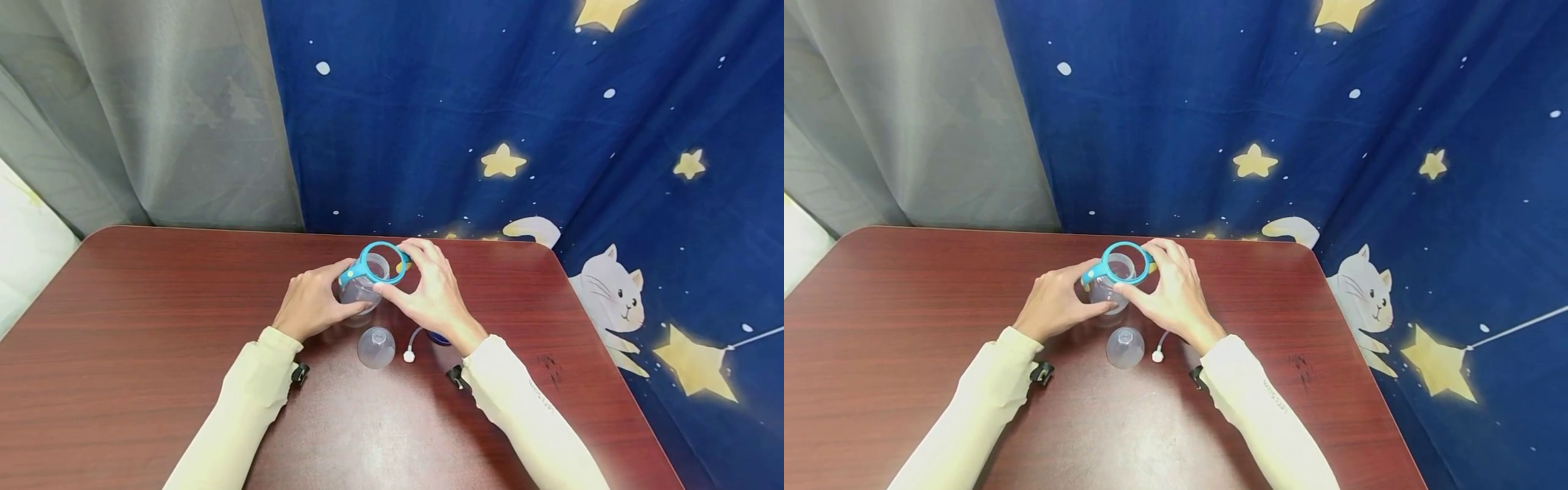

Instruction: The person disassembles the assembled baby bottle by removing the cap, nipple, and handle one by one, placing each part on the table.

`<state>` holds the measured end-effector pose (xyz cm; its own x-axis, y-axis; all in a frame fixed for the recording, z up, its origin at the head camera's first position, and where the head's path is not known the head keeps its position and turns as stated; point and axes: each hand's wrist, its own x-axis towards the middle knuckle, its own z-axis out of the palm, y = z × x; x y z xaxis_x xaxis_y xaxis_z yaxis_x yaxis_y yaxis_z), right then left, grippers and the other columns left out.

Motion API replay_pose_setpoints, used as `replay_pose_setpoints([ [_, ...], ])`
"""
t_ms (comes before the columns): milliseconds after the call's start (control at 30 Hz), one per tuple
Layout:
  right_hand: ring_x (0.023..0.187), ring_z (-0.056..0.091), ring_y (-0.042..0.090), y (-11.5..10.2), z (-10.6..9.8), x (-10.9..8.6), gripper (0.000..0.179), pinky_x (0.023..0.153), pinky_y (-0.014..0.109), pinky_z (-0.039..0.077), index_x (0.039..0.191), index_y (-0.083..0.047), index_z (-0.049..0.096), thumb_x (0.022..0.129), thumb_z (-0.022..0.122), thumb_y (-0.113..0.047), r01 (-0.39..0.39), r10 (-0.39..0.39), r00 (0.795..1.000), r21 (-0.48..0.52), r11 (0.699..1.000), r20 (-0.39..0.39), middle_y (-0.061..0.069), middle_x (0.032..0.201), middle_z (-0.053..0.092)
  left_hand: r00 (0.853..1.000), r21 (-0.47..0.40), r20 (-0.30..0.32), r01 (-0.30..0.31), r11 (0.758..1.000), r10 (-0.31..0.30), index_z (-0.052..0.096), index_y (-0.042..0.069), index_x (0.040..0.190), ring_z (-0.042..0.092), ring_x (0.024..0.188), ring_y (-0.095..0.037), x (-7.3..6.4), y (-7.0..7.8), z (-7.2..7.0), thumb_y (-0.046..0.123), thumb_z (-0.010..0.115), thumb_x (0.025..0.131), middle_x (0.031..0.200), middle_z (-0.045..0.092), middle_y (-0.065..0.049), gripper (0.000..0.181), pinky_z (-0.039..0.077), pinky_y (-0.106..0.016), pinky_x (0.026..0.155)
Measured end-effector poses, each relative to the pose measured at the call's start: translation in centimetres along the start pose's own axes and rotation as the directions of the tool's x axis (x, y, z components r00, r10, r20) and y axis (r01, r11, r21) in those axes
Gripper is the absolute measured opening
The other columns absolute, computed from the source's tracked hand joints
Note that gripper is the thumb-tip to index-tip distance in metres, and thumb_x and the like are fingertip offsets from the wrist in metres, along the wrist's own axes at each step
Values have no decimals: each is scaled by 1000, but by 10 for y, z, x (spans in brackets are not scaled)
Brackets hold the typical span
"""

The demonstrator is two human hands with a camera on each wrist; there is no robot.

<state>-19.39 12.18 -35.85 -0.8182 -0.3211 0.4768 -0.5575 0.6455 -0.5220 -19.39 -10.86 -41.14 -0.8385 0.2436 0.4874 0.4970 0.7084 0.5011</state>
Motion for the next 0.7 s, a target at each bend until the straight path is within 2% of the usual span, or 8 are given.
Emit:
replay_pose_setpoints([
  [267, 127, 47, 19, 2, -9, -3, 60, 101, 45, 41, 117, -12, 67, 73, 84, -49, -16, 18, 996, 24, 1000, -85, 3, 131, 57, 1000, 1, 7, 2, 1000, -2, 66, 23, 122, 63, 70, -13, 2, 0, -2, 54, 85, 68, 90, 70, 6, 65, 49, -36, 57],
  [467, 121, 51, 16, 5, -15, -5, 56, 96, 43, 45, 112, -11, 69, 70, 86, -45, -32, 45, 985, 82, 996, -166, 1, 125, 59, 1000, 14, 13, 23, 1000, -23, 65, 22, 124, 65, 74, -14, 2, 0, -3, 54, 86, 68, 93, 72, 4, 67, 51, -38, 60],
  [700, 117, 54, 16, 6, -20, -5, 55, 94, 42, 45, 111, -9, 69, 70, 87, -40, -23, 46, 976, 110, 994, -214, 3, 121, 61, 999, 8, 19, 45, 999, -45, 65, 23, 123, 66, 77, -14, 2, -2, -3, 54, 85, 70, 95, 72, 5, 65, 52, -38, 62],
])
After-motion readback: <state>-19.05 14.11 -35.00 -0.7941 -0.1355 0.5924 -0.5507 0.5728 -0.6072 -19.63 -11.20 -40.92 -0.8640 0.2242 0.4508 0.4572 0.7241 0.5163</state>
